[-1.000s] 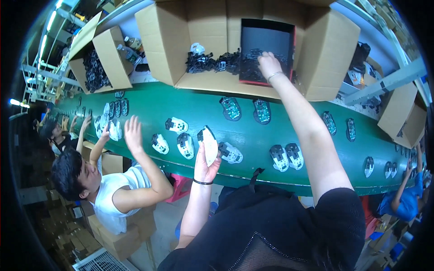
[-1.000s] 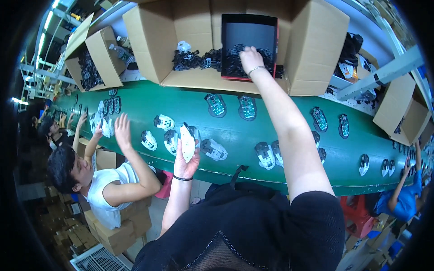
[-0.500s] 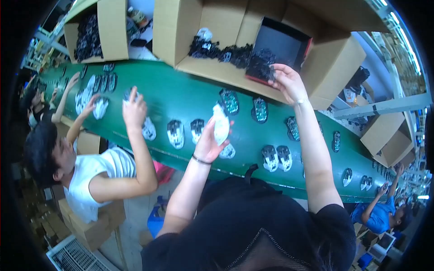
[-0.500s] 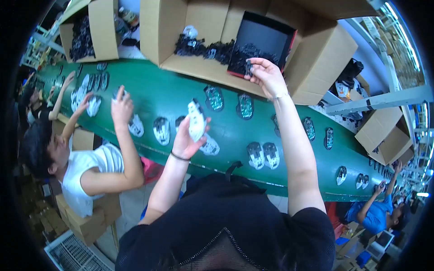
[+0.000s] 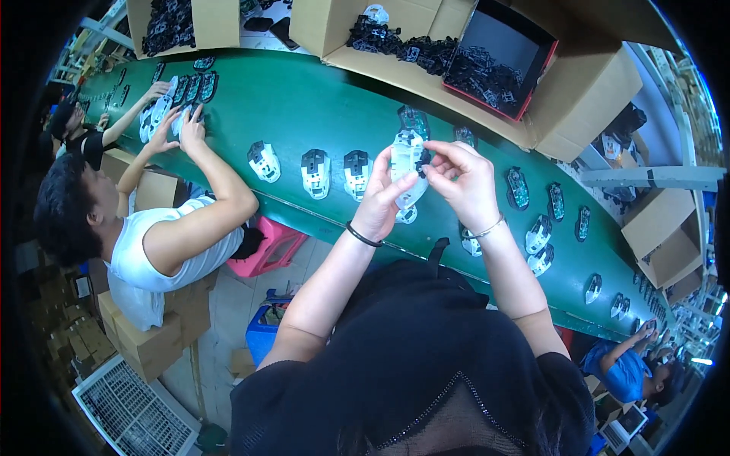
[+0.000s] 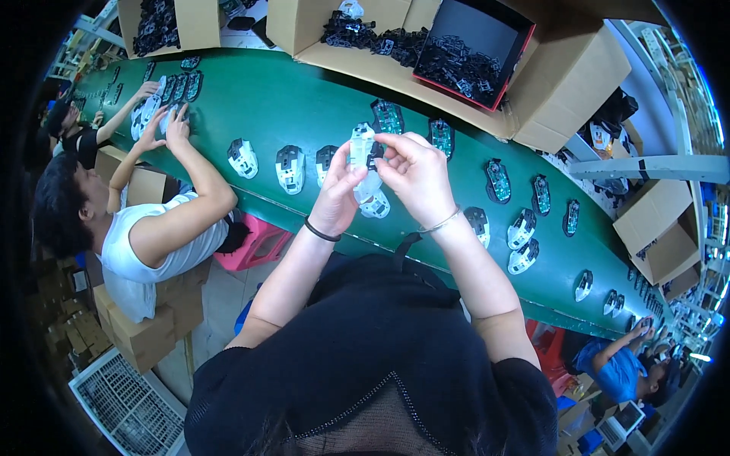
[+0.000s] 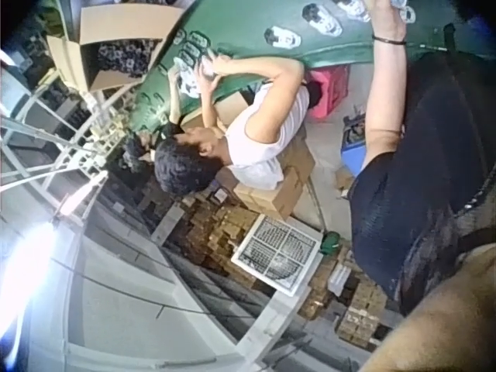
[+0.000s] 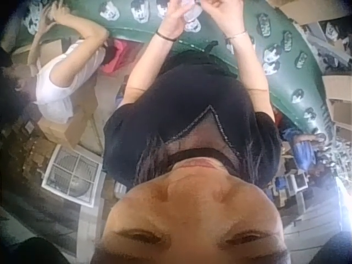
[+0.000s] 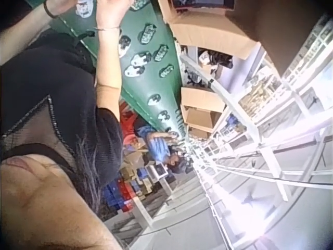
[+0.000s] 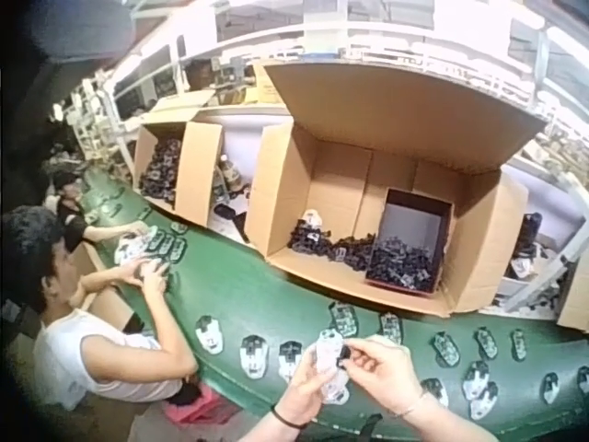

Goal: The person moves a box of mouse parts and assembles computer mouse shells by fitting small plastic components into the mouse covers by hand before placing them along the conveyor belt.

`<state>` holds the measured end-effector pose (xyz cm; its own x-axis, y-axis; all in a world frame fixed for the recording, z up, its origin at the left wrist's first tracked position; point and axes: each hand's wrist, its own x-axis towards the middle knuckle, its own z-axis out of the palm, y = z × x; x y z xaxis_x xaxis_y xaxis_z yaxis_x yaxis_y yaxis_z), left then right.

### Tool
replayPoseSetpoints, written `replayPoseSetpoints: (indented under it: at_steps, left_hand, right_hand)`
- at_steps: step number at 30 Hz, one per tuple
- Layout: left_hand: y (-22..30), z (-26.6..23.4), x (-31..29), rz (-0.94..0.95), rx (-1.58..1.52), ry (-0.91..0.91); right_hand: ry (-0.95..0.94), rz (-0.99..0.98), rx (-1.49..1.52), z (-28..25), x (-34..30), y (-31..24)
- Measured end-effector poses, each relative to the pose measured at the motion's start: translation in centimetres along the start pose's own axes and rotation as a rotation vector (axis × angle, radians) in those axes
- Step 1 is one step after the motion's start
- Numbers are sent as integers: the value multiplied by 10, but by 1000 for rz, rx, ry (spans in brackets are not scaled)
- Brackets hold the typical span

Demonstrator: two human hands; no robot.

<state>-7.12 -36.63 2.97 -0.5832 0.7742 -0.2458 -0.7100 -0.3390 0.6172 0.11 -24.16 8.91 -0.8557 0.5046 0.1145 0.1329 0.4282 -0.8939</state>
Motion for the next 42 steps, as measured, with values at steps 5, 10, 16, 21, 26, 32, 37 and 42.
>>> replayPoseSetpoints:
  at_steps: [5, 10, 16, 21, 26, 32, 37, 42]
  left_hand:
    - [5, -6, -6, 30, 13, -19]
    - [8, -10, -11, -54, -34, -30]
    - [8, -12, -11, -128, -58, -28]
    - [12, -7, -13, -89, -56, -45]
    - [8, -7, -15, 24, 29, -37]
    - [4, -16, -16, 51, 34, -34]
    - [9, -9, -19, 83, 76, -46]
    - [9, -9, -19, 107, 91, -33]
  right_hand:
    - [38, -2, 8, 12, -5, -3]
    - [35, -61, 30, 14, -4, -8]
    - [-15, 85, 160, 9, -7, -6]
    - [-24, 239, 357, 6, -3, -7]
    - [0, 195, 172, 13, -5, -6]
    - [-82, 357, 428, 7, -5, -9]
    - [-72, 288, 177, 14, -6, -6]
    - [-48, 316, 176, 17, -9, -1]
